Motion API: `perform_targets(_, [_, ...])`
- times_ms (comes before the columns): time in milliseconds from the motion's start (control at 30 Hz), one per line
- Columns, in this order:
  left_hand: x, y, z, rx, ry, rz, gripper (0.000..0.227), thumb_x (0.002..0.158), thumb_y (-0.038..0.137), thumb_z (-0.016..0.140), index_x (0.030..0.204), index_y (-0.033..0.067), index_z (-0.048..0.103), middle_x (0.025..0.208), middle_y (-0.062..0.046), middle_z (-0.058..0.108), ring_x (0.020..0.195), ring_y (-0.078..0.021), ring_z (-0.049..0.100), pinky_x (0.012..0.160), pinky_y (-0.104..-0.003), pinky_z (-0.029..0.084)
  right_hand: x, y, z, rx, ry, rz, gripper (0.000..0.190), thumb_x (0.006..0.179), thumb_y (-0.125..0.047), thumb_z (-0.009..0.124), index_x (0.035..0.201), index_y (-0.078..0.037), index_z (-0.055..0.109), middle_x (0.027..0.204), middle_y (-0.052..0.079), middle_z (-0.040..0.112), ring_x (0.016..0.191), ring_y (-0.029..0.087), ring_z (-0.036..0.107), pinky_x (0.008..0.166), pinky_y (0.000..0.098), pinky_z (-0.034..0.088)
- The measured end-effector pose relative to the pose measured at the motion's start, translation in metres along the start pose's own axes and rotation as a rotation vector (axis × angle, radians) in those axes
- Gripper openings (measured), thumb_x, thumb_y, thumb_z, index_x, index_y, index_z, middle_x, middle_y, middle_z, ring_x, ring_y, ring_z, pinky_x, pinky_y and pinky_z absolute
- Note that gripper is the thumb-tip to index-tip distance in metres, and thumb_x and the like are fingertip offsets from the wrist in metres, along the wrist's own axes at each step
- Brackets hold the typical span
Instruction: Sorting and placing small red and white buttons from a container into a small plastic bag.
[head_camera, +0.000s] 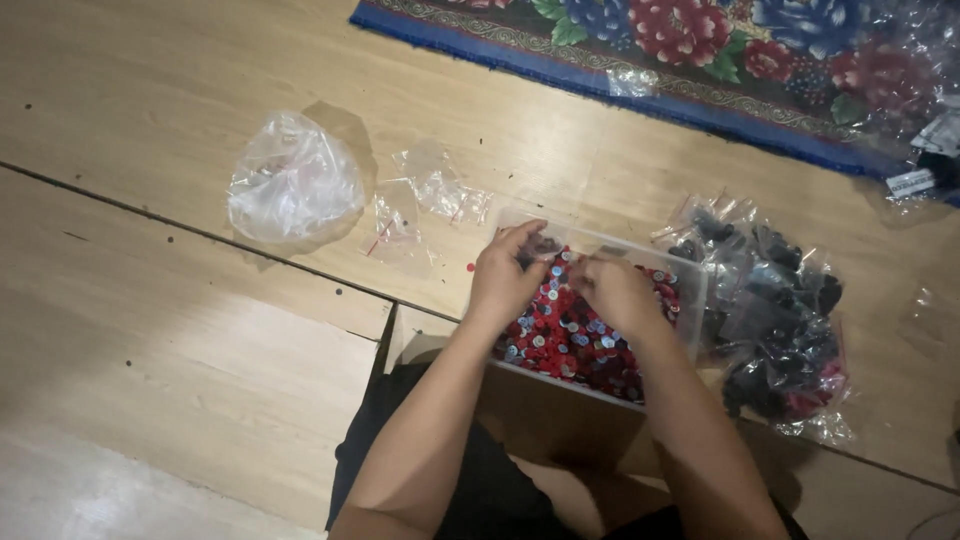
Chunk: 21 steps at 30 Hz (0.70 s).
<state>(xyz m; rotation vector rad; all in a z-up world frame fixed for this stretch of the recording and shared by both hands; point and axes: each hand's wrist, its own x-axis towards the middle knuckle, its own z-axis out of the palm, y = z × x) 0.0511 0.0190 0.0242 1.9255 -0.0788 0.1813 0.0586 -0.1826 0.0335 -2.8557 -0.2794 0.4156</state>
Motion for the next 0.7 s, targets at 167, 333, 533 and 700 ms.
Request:
perform_targets(167, [-0.004, 0.014, -0.013, 0.112, -0.164, -0.018, 0.051, 0.079, 0.013, 0.078, 0.130, 0.0176, 0.071, 0.114, -0.010, 0.073, 0.116, -0.0336, 0.068, 0.105, -0.045, 0.051, 0.019, 0.012, 0.039, 0.007, 0.116, -0.094, 0.016, 0.086, -0.033, 0.072, 0.099, -0.028, 0.080, 0.104, 0.003, 0.073, 0.105, 0.029, 0.071, 0.087, 0.0413, 0.059])
perform_targets(333, [-0.005, 0.007, -0.011, 0.163, -0.242, -0.010, 0.051, 0.080, 0.013, 0.076, 0.131, 0.0138, 0.070, 0.115, -0.013, 0.073, 0.117, -0.0349, 0.068, 0.105, -0.046, 0.050, 0.013, 0.009, 0.042, -0.153, 0.200, -0.133, 0.019, 0.089, -0.029, 0.069, 0.100, -0.016, 0.078, 0.099, 0.007, 0.071, 0.096, 0.031, 0.073, 0.083, 0.0409, 0.060])
perform_targets(533, [-0.011, 0.017, -0.016, 0.177, -0.306, -0.003, 0.053, 0.081, 0.015, 0.077, 0.133, 0.0127, 0.068, 0.115, -0.012, 0.073, 0.118, -0.0347, 0.067, 0.104, -0.046, 0.050, -0.024, -0.021, -0.021, 0.486, 0.465, -0.032, 0.007, 0.095, -0.018, 0.072, 0.096, -0.017, 0.079, 0.079, 0.008, 0.071, 0.088, 0.027, 0.073, 0.076, 0.0363, 0.056])
perform_targets(700, [-0.012, 0.017, -0.008, 0.079, -0.263, 0.010, 0.053, 0.078, 0.013, 0.078, 0.130, 0.0134, 0.069, 0.114, -0.012, 0.073, 0.118, -0.0349, 0.068, 0.103, -0.045, 0.052, -0.027, -0.024, -0.037, 0.514, 0.475, -0.095, 0.011, 0.097, -0.011, 0.074, 0.105, -0.012, 0.080, 0.087, 0.010, 0.074, 0.088, 0.028, 0.073, 0.077, 0.0373, 0.057])
